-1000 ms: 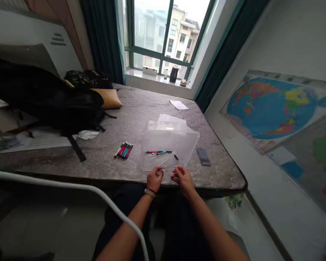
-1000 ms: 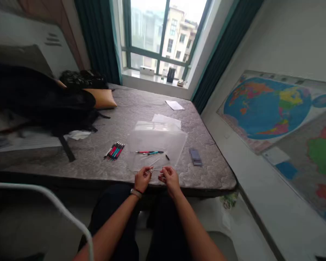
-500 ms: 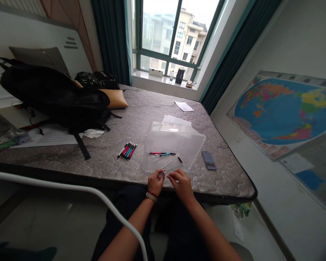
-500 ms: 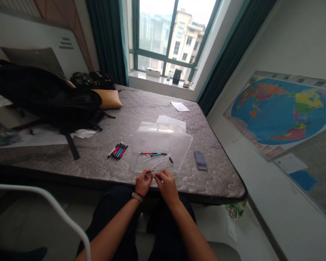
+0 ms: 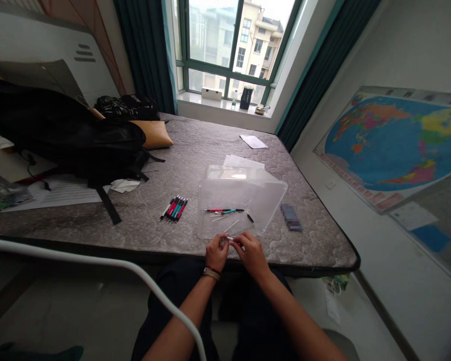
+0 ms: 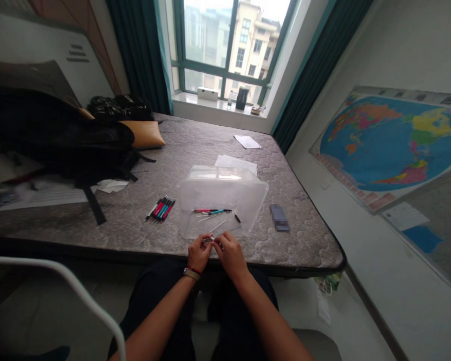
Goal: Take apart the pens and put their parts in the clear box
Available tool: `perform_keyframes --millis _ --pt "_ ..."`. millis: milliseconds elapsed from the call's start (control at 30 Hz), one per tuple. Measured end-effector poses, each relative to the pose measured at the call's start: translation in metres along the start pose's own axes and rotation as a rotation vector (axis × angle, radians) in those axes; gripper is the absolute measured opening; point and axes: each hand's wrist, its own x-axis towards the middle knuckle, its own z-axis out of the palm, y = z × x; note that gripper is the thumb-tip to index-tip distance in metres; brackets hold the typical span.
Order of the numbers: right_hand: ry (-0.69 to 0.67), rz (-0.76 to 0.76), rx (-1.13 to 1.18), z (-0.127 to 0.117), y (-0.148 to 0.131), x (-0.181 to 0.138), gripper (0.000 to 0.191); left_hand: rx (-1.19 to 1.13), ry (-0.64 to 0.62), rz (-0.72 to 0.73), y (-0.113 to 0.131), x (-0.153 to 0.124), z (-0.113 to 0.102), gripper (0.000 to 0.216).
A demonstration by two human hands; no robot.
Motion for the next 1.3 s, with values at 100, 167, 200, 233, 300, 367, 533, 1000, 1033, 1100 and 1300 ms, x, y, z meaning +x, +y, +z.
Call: perform_keyframes --millis 100,167,200,233,300,367,533,1000,1033,1100,1300 --pt "0.012 0.01 0.019 0.0 0.003 0.003 0.01 0.008 -0.035 0.014 0.001 0.0 0.0 0.019" --pt "0.018 0.017 0.033 -0.001 0.005 0.006 0.011 0.021 -0.054 0.013 0.003 0.0 0.0 0.019" --pt "0.021 0.02 0.036 -0.001 0.006 0.007 0.012 0.025 -0.061 0.009 0.004 0.0 -0.001 0.019" --pt "0.025 0.025 0.035 -0.001 0.006 0.008 0.012 0.026 -0.065 0.005 0.006 0.0 -0.001 0.019" --pt "0.042 0.033 0.029 0.0 0.008 0.01 0.013 0.021 -0.074 -0.001 0.009 0.001 -0.002 0.018" --pt "0.059 0.04 0.029 0.002 0.01 0.011 0.012 0.01 -0.08 -0.004 0.011 0.001 -0.002 0.017" --pt "0.029 0.038 0.043 0.005 0.01 0.009 0.003 -0.014 -0.094 -0.058 0.011 0.003 -0.002 0.015" --pt "-0.034 0.005 0.036 0.001 0.029 0.024 0.029 -0.131 -0.023 -0.167 0.0 0.01 0.001 0.024" --pt "-0.024 0.02 0.03 0.003 0.036 0.029 0.027 -0.144 -0.016 -0.177 -0.001 0.011 0.002 0.024" --pt "-0.028 0.062 -0.008 0.009 0.053 0.044 0.022 -0.155 -0.01 -0.186 -0.004 0.012 0.003 0.024" --pt "-0.168 0.24 -0.234 0.042 0.097 0.099 0.019 -0.151 -0.015 -0.186 -0.005 0.013 0.003 0.022"
